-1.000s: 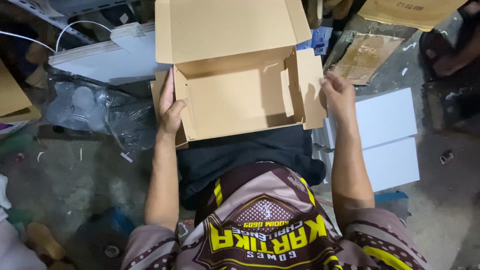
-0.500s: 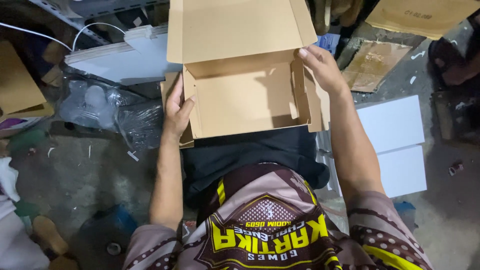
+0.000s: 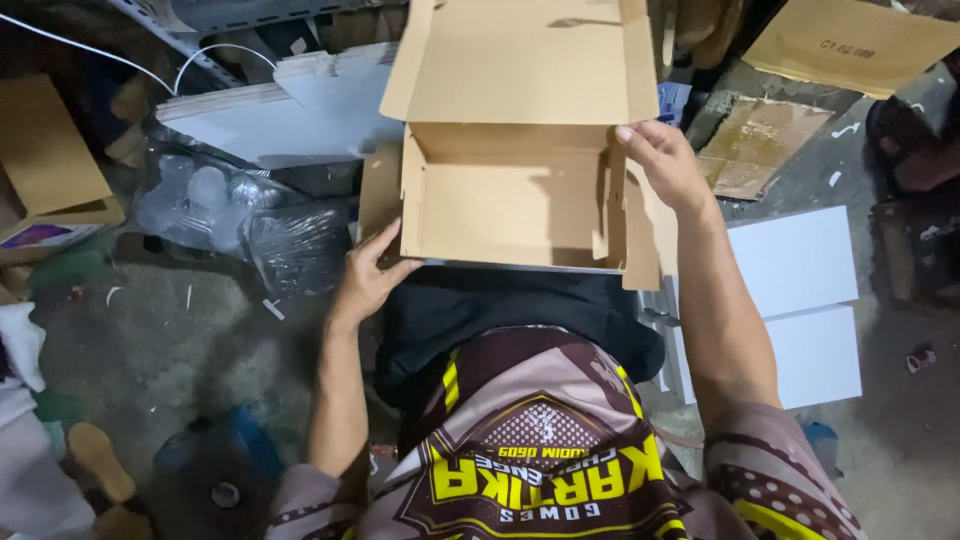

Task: Assembling a cardboard box by folding its flaps and tucking them into place.

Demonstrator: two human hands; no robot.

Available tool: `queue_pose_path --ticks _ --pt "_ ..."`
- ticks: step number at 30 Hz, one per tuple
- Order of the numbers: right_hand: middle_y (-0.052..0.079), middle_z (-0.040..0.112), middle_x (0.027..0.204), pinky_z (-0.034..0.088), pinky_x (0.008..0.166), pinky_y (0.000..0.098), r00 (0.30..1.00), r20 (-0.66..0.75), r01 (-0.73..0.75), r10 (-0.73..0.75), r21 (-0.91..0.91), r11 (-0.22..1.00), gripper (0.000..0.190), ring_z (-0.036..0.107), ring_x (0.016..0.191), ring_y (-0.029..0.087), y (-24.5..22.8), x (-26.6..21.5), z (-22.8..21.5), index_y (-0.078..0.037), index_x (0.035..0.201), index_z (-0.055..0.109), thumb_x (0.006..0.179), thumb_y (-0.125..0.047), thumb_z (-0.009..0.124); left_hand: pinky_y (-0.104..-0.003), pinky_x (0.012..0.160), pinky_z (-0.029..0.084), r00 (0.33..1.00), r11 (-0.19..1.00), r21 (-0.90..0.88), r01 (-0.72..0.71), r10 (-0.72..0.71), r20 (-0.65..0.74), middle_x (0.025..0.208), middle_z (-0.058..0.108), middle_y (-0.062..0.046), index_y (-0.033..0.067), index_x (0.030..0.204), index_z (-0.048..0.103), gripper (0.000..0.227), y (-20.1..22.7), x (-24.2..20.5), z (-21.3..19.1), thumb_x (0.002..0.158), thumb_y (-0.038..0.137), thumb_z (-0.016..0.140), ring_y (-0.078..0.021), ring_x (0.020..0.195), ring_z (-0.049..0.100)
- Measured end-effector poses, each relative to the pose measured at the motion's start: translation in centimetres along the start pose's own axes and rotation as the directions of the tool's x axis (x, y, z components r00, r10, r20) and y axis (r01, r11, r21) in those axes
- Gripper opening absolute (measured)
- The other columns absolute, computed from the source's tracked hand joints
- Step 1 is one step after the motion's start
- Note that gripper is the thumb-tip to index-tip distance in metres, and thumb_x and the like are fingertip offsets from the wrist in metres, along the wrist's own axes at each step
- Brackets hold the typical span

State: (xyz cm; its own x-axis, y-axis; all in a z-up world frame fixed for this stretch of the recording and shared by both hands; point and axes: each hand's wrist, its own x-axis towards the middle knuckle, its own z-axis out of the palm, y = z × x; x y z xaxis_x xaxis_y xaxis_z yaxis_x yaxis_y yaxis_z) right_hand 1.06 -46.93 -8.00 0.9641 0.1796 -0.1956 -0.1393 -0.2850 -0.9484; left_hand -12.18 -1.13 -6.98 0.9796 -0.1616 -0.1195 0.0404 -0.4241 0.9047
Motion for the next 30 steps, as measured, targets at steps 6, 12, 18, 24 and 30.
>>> queue_pose_path --ticks 6,12,18,24,30 --pt "-0.003 0.069 0.105 0.050 0.091 0.0266 0.987 -0.158 -0.013 0.012 -0.007 1.000 0.027 0.062 0.102 0.008 -1.8 -4.9 -1.3 -0.008 0.112 0.071 0.109 -0.034 0.062 -0.036 0.122 0.037 0.989 0.990 -0.056 -0.129 0.133 0.071 0.150 0.054 -0.020 0.0013 0.148 0.048 0.063 1.8 3.9 -0.6 0.092 0.011 0.075 -0.0245 0.139 0.053" --pt "0.007 0.066 0.095 0.055 0.095 0.0401 0.950 -0.312 0.012 -0.016 -0.012 1.000 0.019 0.059 0.096 0.013 -5.8 -10.9 -1.3 -0.004 0.121 0.072 0.115 -0.021 0.065 -0.043 0.118 0.041 0.977 0.938 -0.272 -0.215 0.211 -0.044 0.150 0.053 -0.021 0.0036 0.150 0.051 0.056 0.6 10.4 -0.8 0.098 -0.002 0.068 -0.0250 0.139 0.048" --pt "0.000 0.070 0.109 0.051 0.089 0.0248 0.901 -0.430 -0.108 0.060 -0.088 0.990 0.029 0.060 0.101 0.008 -9.5 -14.6 1.5 -0.001 0.126 0.071 0.106 -0.021 0.067 -0.045 0.127 0.032 0.979 0.922 -0.361 -0.143 0.185 0.086 0.163 0.034 -0.020 0.0018 0.157 0.032 0.053 0.4 17.0 0.8 0.108 0.005 0.051 -0.0318 0.152 0.035" --pt "0.000 0.071 0.089 0.049 0.080 0.0241 0.961 -0.269 -0.119 0.065 -0.191 0.974 0.017 0.059 0.085 0.005 -8.9 -14.0 3.4 -0.002 0.110 0.073 0.102 -0.016 0.068 -0.038 0.128 0.024 0.974 0.896 -0.434 -0.099 0.177 0.142 0.166 0.030 -0.017 0.0014 0.159 0.031 0.050 -7.3 22.8 4.0 0.112 0.013 0.045 -0.0255 0.155 0.027" --pt "0.004 0.071 0.106 0.057 0.081 0.0262 0.967 -0.250 -0.081 0.036 -0.172 0.982 0.037 0.066 0.088 0.010 -9.9 -11.5 4.3 0.001 0.136 0.065 0.103 -0.015 0.066 -0.036 0.130 0.011 0.955 0.921 -0.342 -0.186 0.251 0.158 0.168 0.027 -0.013 0.0053 0.161 0.032 0.054 -10.3 26.0 5.4 0.108 -0.001 0.037 -0.0222 0.158 0.021"
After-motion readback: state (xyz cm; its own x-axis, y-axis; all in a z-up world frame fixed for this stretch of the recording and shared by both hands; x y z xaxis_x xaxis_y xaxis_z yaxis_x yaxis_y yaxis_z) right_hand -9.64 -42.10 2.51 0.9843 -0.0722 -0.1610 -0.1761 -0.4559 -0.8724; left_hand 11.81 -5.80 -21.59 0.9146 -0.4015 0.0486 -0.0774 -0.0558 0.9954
